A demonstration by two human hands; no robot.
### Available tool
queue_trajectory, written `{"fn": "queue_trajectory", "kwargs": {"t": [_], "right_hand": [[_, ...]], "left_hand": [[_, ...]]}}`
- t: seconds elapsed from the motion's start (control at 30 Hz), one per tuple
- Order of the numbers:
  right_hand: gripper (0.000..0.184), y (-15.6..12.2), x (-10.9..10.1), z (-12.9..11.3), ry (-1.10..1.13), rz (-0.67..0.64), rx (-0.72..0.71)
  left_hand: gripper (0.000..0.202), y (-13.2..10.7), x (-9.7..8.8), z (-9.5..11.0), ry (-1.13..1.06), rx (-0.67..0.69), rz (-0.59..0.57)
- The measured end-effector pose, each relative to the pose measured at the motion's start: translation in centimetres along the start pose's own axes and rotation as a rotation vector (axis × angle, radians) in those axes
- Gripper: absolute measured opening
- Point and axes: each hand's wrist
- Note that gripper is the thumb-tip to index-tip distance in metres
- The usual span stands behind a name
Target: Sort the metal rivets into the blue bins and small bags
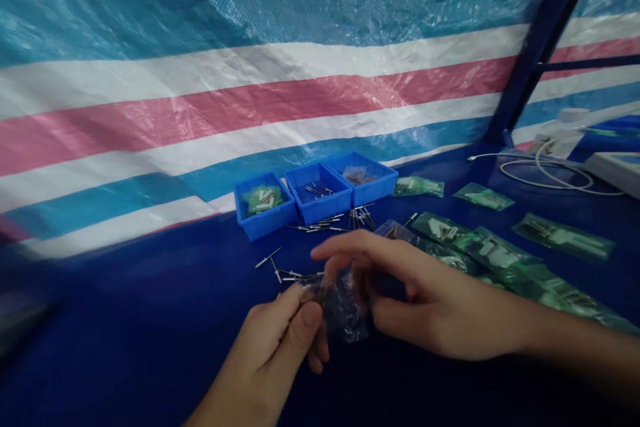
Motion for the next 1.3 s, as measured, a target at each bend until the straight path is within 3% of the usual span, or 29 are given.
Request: {"fn": "queue_trajectory", "kwargs": {"t": [0.13, 0.23, 0.37, 0.5, 0.67, 0.7, 0.83, 0.9, 0.97, 1.07, 1.17, 1.3], "right_hand": [[0.042, -0.2, 0.0, 0.2, -0.367, -0.070, -0.190], [0.029, -0.3, 0.0, 0.7, -0.532, -0.041, -0.211], [0.021, 0.0, 0.0, 0.9, -0.487, -0.007, -0.171], [0.024, 0.4, 0.2, 0.8, -0.394, 0.058, -0.038], [0.019, 0.3, 0.5, 0.6, -0.222, -0.030, 0.060], [0.017, 0.2, 0.5, 0.5, -0.205, -0.029, 0.053], [0.064, -0.1, 0.2, 0.4, -0.222, -0.067, -0.051], [0.061, -0.2, 0.2, 0.5, -0.303, -0.135, -0.117], [0.041, -0.2, 0.3, 0.7, -0.418, -0.136, -0.160], [0.021, -0.1, 0.5, 0.9, -0.489, -0.033, -0.199], [0.019, 0.1, 0.0, 1.3, -0.452, 0.119, -0.167], [0.023, 0.9, -2.4, 3.0, -0.557, 0.414, -0.002]], "left_hand": [[0.041, 0.0, 0.1, -0.1, 0.038, 0.005, 0.034], [0.041, 0.1, 0.1, 0.0, 0.101, 0.000, 0.048], [0.044, 0.1, 0.0, 0.0, 0.175, -0.019, 0.125], [0.030, 0.0, 0.0, -0.2, 0.147, -0.003, 0.218], [0.023, -0.1, 0.1, -0.1, 0.177, 0.037, 0.159], [0.025, -0.1, 0.1, -0.1, 0.178, 0.025, 0.164], [0.032, 0.1, -0.1, -0.3, 0.103, -0.048, 0.218], [0.033, 0.3, 0.0, -0.4, 0.076, -0.079, 0.229], [0.035, 0.4, 0.0, -0.5, 0.085, -0.114, 0.227], [0.036, 0.5, 0.1, -0.5, 0.144, -0.133, 0.225], [0.030, 0.5, 0.0, -0.5, 0.217, -0.107, 0.287], [0.022, 0.6, -0.1, -0.8, 0.275, -0.082, 0.360]]}}
Point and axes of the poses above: each hand's wrist, its own y-axis towards the middle knuckle, its own x-axis out of the palm, z = x × y, and after that the axes turned 2 degrees about -y, right-handed
